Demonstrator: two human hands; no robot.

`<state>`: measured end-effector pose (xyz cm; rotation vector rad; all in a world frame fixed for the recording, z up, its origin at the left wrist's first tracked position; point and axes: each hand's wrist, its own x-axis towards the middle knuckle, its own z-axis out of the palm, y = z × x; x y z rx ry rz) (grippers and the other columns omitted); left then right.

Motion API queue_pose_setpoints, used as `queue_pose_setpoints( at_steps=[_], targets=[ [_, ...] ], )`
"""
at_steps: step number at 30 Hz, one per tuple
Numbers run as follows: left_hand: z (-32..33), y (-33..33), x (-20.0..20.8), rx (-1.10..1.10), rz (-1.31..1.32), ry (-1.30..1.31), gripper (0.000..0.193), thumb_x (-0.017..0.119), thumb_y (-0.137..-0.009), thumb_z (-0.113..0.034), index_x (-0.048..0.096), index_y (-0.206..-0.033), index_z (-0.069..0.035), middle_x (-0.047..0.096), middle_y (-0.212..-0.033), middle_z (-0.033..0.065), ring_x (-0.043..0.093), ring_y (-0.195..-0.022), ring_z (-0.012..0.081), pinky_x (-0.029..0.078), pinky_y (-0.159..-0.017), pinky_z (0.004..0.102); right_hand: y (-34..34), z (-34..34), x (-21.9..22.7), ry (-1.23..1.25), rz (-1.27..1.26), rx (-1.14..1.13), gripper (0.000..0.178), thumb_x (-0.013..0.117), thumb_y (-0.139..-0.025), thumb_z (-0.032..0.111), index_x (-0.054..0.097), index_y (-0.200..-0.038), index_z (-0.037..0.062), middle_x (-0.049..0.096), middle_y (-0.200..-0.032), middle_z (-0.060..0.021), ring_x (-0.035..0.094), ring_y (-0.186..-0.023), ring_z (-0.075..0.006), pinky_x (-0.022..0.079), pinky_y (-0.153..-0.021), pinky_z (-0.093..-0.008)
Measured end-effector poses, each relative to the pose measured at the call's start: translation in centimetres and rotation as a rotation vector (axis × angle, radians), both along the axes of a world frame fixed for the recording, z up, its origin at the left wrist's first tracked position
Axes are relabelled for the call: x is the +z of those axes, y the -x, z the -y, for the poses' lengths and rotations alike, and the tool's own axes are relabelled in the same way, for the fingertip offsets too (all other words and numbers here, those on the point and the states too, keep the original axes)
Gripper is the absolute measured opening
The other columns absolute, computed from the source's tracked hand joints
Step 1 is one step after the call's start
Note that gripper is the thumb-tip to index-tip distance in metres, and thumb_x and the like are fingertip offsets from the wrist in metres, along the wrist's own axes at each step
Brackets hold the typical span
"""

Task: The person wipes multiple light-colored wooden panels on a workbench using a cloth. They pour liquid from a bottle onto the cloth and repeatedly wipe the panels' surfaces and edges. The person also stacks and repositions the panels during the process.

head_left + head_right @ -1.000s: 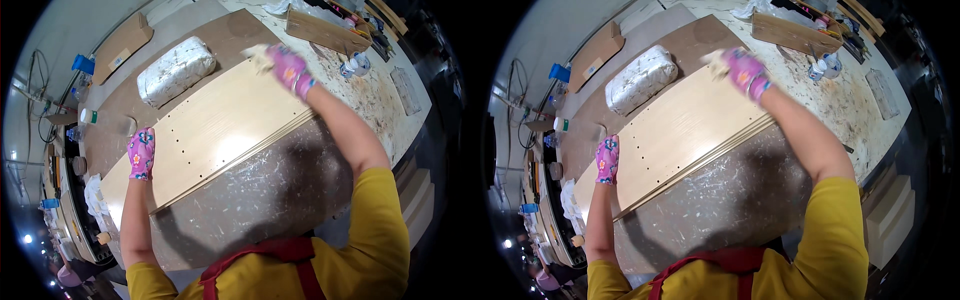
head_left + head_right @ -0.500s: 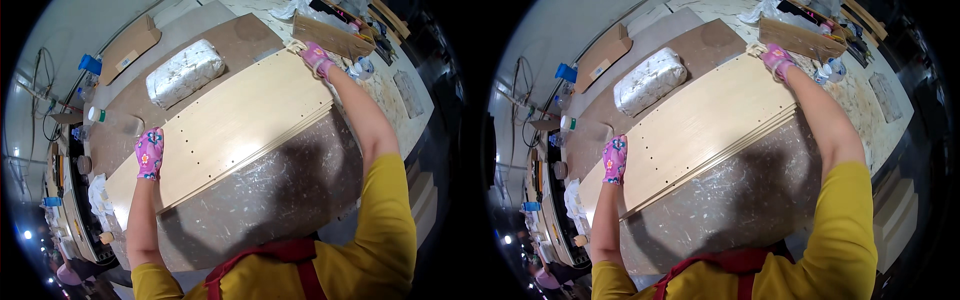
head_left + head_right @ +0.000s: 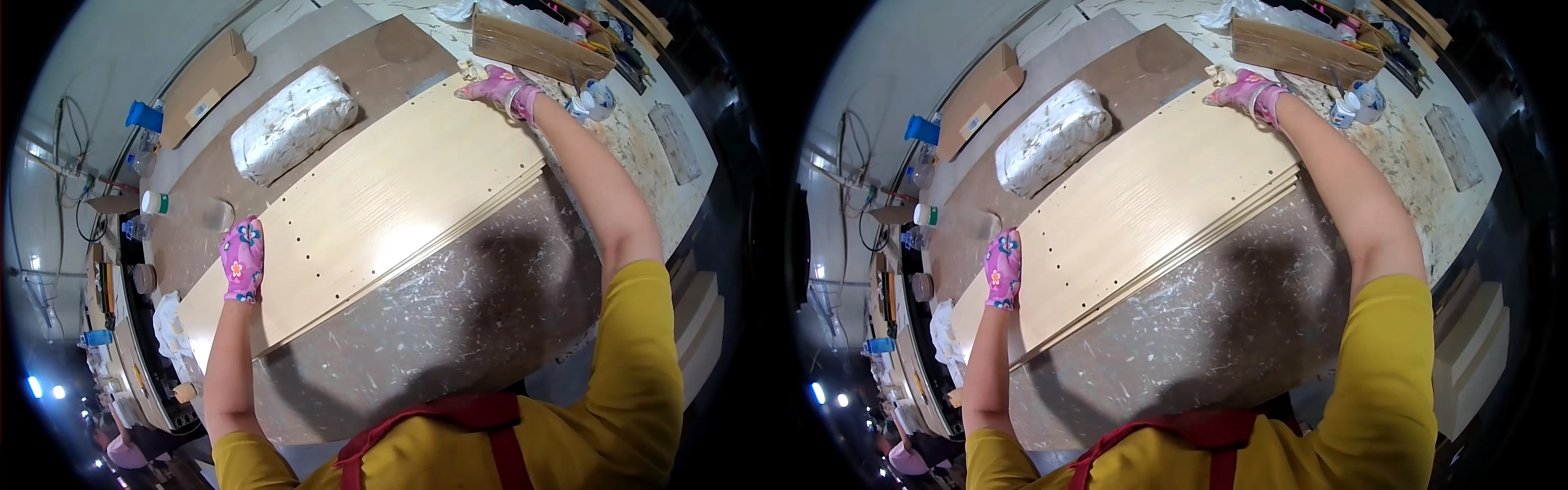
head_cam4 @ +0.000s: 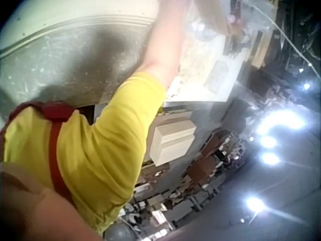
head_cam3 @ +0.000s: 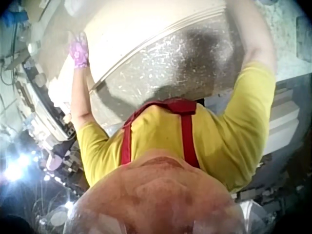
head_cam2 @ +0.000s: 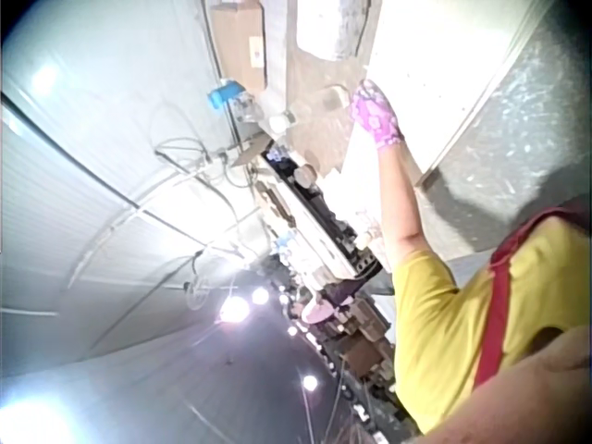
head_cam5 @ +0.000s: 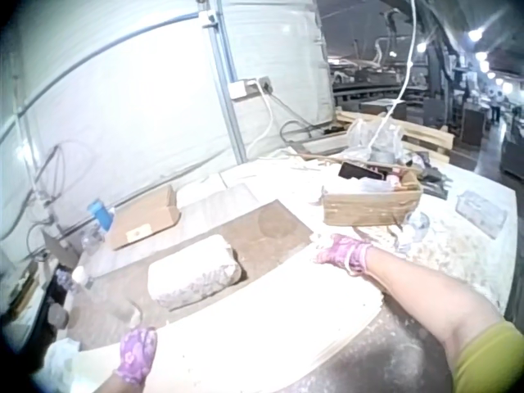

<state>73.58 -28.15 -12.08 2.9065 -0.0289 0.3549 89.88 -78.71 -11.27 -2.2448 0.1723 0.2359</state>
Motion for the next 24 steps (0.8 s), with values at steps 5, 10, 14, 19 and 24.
queue_pose_setpoints(
  at_steps=[5,10,14,19,24],
  targets=[
    [0.5,0.3,0.3,0.005,0.008,0.009,0.033,0.048,-0.097,-0.03,0.067,-0.101,-0.002,0.067,-0.099,0.0177,0.063,-0.093,0.0353,0.048,-0.085,0.0411,0.1,2.1,0.3,-0.042,0.097,-0.143,0.065,0.077,-0.071,0.041,0.058,-0.118,0.0001,0.066,-0.103,-0.0156,0.063,-0.09,-0.0231,0.049,-0.076,-0.0353],
    [0.7,0.3,0.3,0.024,0.011,0.056,0.032,0.05,-0.096,-0.029,0.068,-0.101,-0.002,0.068,-0.099,0.0176,0.063,-0.094,0.035,0.048,-0.085,0.0405,1.6,-2.1,-0.5,0.264,0.603,0.21,0.034,0.057,-0.086,0.031,0.06,-0.107,0.0047,0.067,-0.092,-0.0121,0.066,-0.085,-0.0243,0.053,-0.076,-0.0375],
    [0.3,0.6,0.0,0.012,0.032,0.056,0.034,0.05,-0.096,-0.03,0.068,-0.1,-0.002,0.068,-0.097,0.0179,0.064,-0.091,0.0354,0.049,-0.084,0.041,6.5,-7.1,0.6,0.529,0.682,0.263,0.017,0.052,-0.089,0.014,0.056,-0.103,0.0061,0.065,-0.09,-0.0185,0.066,-0.088,-0.0313,0.054,-0.074,-0.041],
    [0.3,0.1,0.4,0.0,-0.001,0.016,0.034,0.047,-0.097,-0.031,0.067,-0.101,-0.003,0.067,-0.098,0.0177,0.063,-0.093,0.0353,0.048,-0.085,0.0422,3.7,-4.2,1.4,0.563,0.514,0.266,0.019,0.058,-0.084,0.006,0.052,-0.102,0.0045,0.062,-0.085,-0.0218,0.063,-0.082,-0.0378,0.05,-0.073,-0.044],
    [0.7,0.3,0.8,0.014,-0.011,-0.004,0.033,0.047,-0.097,-0.029,0.067,-0.1,-0.004,0.067,-0.099,0.0168,0.062,-0.094,0.0347,0.048,-0.085,0.0417,0.8,-2.5,2.1,0.607,0.373,0.155,0.03,0.064,-0.08,0.012,0.053,-0.106,0.003,0.063,-0.09,-0.0232,0.062,-0.091,-0.0392,0.05,-0.08,-0.0425]
  ],
)
